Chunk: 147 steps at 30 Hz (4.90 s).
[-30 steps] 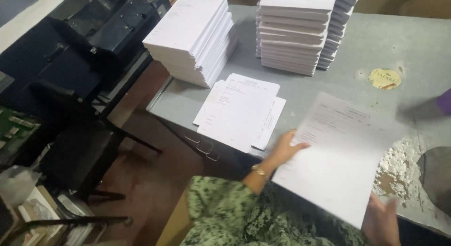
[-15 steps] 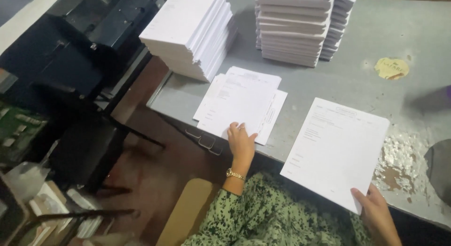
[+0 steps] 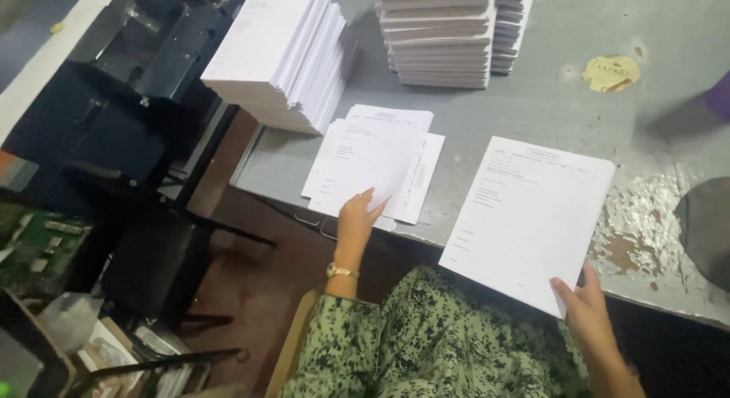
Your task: Organizing and checking stacks of printed documents on a desk in a print shop.
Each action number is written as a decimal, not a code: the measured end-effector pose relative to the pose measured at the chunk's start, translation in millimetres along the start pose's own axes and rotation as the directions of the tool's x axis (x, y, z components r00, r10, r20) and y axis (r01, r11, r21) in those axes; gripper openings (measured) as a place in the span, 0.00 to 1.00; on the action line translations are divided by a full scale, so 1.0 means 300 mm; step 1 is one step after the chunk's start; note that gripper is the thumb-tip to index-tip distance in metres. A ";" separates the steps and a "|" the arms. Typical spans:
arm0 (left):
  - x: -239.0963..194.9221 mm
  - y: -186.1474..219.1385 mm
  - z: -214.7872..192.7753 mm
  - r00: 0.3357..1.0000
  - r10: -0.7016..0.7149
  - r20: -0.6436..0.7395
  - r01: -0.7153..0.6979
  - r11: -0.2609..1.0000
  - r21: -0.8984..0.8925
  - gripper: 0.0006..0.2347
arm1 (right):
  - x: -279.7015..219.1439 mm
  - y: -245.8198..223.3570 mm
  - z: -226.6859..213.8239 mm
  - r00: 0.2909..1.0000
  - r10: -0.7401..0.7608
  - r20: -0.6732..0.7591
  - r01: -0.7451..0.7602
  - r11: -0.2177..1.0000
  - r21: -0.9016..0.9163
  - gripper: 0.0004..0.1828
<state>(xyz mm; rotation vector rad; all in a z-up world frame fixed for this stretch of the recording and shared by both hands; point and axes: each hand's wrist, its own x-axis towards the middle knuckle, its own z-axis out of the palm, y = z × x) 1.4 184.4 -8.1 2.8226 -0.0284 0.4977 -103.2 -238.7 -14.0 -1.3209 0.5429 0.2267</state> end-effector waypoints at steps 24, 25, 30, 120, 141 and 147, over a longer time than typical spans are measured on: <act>-0.436 0.863 0.092 0.857 0.514 -0.047 -0.457 0.712 -0.533 0.15 | -0.053 -0.033 0.034 0.996 -0.076 -0.038 0.072 0.992 -0.102 0.35; -0.442 0.865 0.094 0.851 0.524 -0.027 -0.455 0.712 -0.536 0.16 | -0.046 -0.020 0.019 0.993 -0.064 -0.096 0.043 0.977 -0.207 0.34; -0.389 0.840 0.018 0.834 0.551 -0.043 -0.493 0.706 -0.508 0.21 | 0.080 0.136 -0.023 0.948 -0.299 0.114 0.216 0.861 0.461 0.31; -0.139 0.815 -0.295 0.534 0.342 0.773 0.096 0.884 -0.458 0.24 | -0.093 -0.092 0.036 0.997 -0.053 -0.059 0.040 0.978 -0.206 0.32; 0.088 -0.220 0.013 0.860 0.478 -0.182 -0.340 0.800 0.493 0.09 | -0.072 -0.063 0.054 0.995 -0.072 -0.073 0.065 0.994 -0.093 0.32; 0.109 -0.229 -0.054 0.951 0.291 0.105 -0.307 0.930 0.203 0.29 | 0.006 0.046 0.004 0.993 -0.024 -0.112 0.027 0.999 0.025 0.30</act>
